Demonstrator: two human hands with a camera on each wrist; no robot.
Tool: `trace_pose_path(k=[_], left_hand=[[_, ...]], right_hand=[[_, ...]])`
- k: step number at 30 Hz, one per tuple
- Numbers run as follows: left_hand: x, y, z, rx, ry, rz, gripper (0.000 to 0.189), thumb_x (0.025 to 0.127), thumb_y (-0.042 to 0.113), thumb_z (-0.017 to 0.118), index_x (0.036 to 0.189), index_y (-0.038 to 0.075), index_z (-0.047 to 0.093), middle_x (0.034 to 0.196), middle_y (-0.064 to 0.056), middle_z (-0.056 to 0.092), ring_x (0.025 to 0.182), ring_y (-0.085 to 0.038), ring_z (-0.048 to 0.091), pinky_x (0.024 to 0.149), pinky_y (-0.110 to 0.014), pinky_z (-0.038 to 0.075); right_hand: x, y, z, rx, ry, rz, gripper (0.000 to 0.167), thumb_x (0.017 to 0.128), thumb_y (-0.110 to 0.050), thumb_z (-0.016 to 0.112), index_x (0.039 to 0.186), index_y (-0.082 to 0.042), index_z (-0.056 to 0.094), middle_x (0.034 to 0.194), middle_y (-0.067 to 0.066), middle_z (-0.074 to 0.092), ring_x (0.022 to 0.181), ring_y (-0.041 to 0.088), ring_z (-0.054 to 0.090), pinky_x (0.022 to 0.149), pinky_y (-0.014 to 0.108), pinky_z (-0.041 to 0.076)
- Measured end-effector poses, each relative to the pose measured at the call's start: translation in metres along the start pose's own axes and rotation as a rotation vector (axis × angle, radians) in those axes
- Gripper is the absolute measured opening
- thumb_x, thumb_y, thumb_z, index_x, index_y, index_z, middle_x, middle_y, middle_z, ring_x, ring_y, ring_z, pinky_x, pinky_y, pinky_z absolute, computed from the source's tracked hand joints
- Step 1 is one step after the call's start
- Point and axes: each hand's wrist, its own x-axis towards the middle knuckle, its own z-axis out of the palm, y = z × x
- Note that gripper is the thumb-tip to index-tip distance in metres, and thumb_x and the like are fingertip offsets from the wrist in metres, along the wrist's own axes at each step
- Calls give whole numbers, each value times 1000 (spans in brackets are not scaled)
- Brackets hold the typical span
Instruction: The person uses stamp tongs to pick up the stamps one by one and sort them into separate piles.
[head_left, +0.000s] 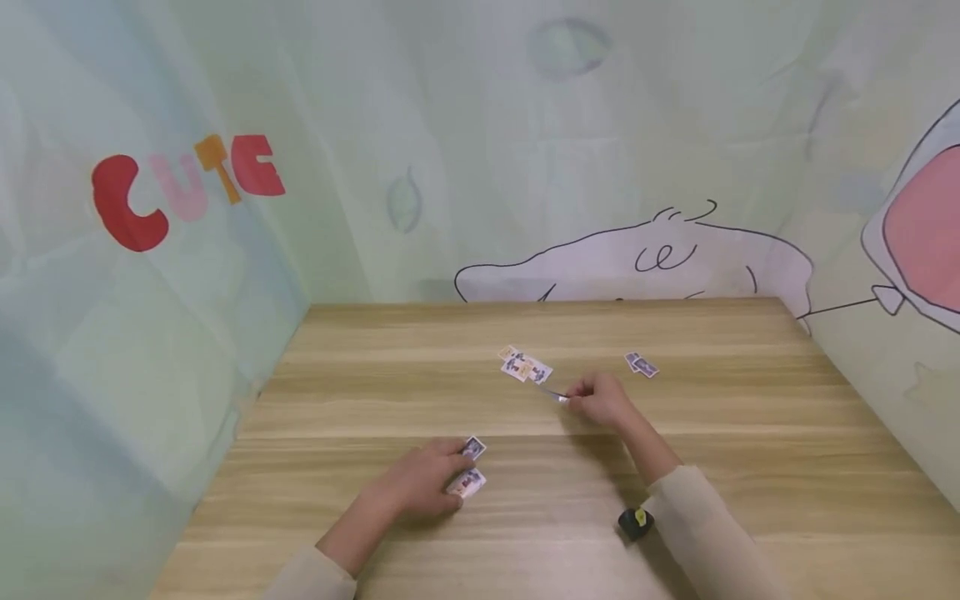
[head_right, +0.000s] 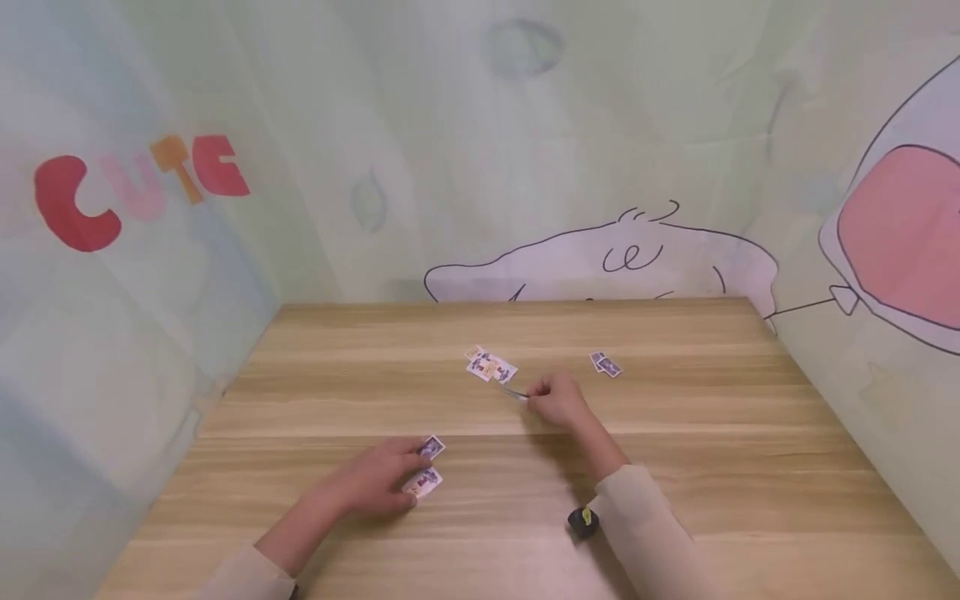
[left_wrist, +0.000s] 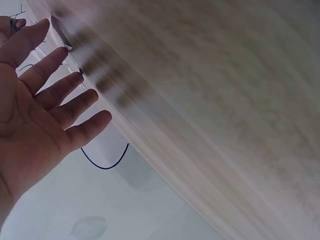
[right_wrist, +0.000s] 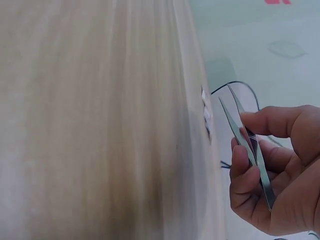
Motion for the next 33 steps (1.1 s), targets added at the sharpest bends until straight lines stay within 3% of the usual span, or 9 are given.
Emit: trace_pose_path(k=[9,18,33], left_hand=[[-3,-4,-1,-46,-7,-62,65,66,28,74,126,7,57,135,-17,45,116,-33,47,93,-47,41],[-6,-5,-4,-96,-48,-94,76,61,29,79,129,8,54,139,-15,42,121,-33,43,96,-48,39],[-8,0,-3,-99,-55,-105,80,58,27,81,131,9,53,141,-12,39,125,-32,39,100,-50,34]], right_hand=[[-17,-14,2,11,-124,-137,10,77,2,65,86,4,68,76,5,61,70,18,54,63,29,48],[-21,-18,13,37,-229,-171,9,76,1,65,85,0,69,76,3,62,71,17,54,63,29,47],[-27,-23,29,25,-301,-178,12,74,-1,69,86,-2,69,77,1,64,73,17,56,68,30,49]])
